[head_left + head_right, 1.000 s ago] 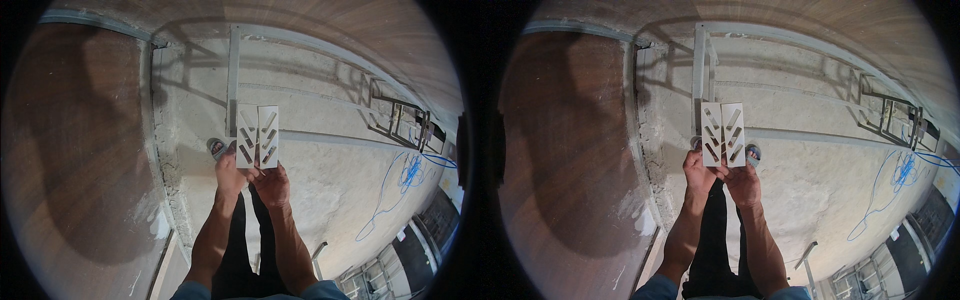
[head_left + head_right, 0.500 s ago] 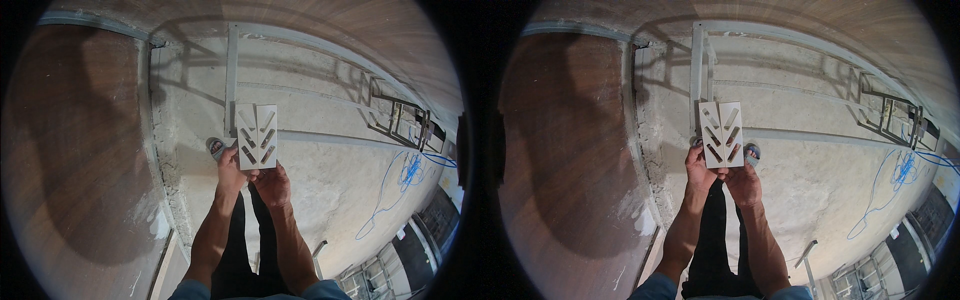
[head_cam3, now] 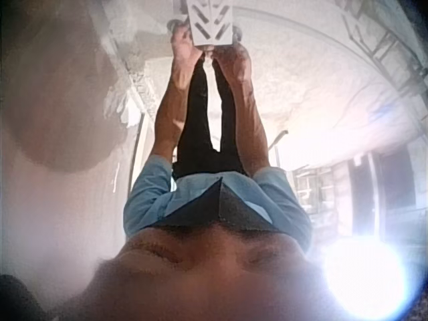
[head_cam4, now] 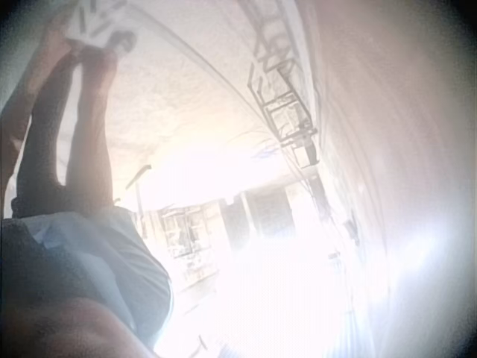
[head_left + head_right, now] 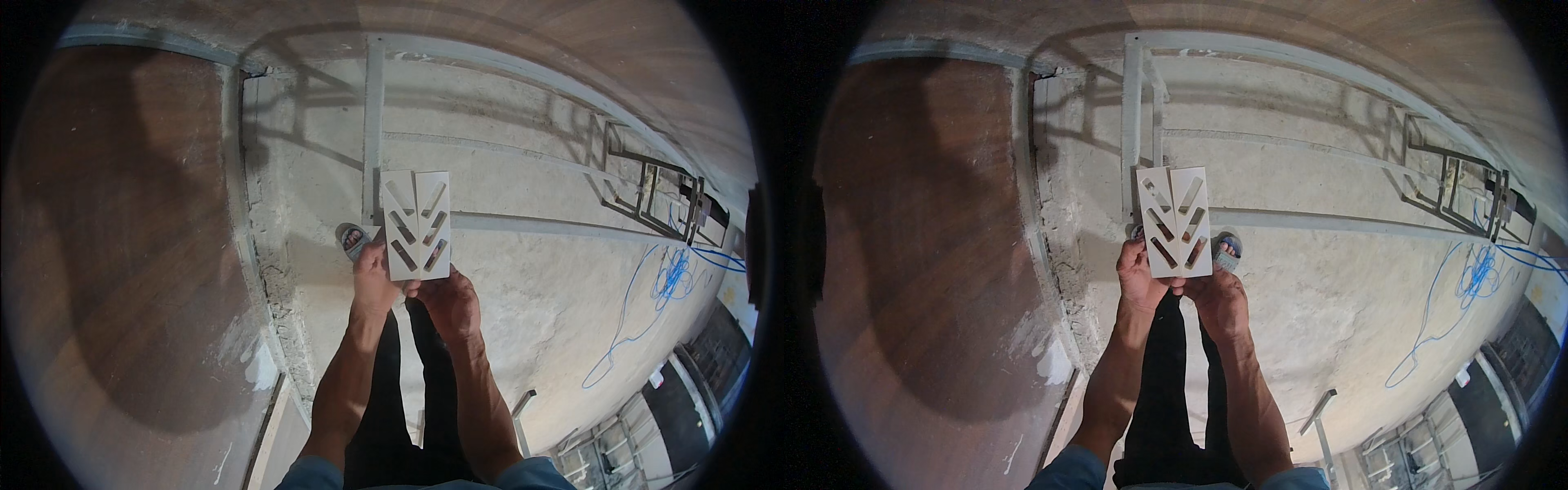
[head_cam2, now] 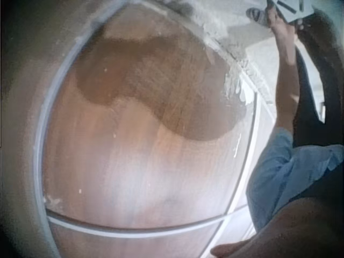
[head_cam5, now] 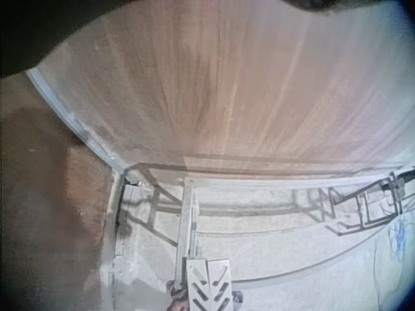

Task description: The person uses a spray gun to apply paint to small rectangular pieces with diagonal cutouts. They hold the pieces in one hand and spray them, then place the painted pieces on a metal frame on the floor.

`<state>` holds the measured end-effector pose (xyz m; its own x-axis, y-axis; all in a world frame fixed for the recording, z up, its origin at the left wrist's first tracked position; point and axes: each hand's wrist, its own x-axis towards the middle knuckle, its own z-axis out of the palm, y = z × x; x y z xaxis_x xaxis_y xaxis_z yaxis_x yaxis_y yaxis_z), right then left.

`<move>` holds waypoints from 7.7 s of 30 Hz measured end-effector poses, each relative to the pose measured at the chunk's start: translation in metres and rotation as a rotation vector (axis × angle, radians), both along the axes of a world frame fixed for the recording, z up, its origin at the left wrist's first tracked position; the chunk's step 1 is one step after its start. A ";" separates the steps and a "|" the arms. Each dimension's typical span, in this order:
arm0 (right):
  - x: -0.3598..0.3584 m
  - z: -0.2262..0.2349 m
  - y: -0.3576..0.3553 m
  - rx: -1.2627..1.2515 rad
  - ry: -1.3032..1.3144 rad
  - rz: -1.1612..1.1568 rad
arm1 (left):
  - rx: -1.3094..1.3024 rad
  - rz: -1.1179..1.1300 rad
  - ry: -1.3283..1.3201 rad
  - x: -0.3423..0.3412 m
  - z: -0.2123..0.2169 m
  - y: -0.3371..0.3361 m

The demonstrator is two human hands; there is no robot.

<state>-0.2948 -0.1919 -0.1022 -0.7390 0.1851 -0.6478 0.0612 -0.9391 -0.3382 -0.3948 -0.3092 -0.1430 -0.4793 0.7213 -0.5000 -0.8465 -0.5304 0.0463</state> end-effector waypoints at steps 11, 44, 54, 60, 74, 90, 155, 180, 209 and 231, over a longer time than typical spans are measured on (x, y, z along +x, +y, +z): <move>0.012 -0.009 0.010 0.002 -0.002 0.018 | -0.216 0.047 0.092 0.009 -0.003 0.008; 0.008 0.004 0.013 0.055 -0.004 0.066 | -0.107 0.098 0.050 0.014 -0.016 0.006; 0.007 -0.001 0.009 0.055 -0.021 0.052 | -0.120 0.095 0.086 0.010 -0.005 0.013; 0.007 -0.006 0.009 0.004 -0.033 0.008 | -0.134 0.150 0.074 0.012 -0.008 0.013; 0.000 -0.006 0.014 0.004 -0.069 0.028 | -0.081 0.184 0.039 0.013 -0.010 0.018; -0.015 -0.014 0.015 -0.229 0.007 0.046 | -0.269 0.015 -0.059 0.010 0.004 0.020; 0.002 0.003 0.075 -0.337 0.114 0.054 | -0.798 -1.433 1.489 -0.171 0.122 0.122; -0.041 0.039 0.059 -0.291 -0.063 0.061 | -1.046 -1.215 1.573 -0.176 0.157 0.086; -0.070 0.050 0.019 -0.102 -0.313 -0.047 | -1.221 -0.951 1.428 -0.176 0.149 0.040; -0.083 0.080 0.038 0.089 -0.357 0.103 | -1.211 -1.096 1.251 -0.175 0.152 0.047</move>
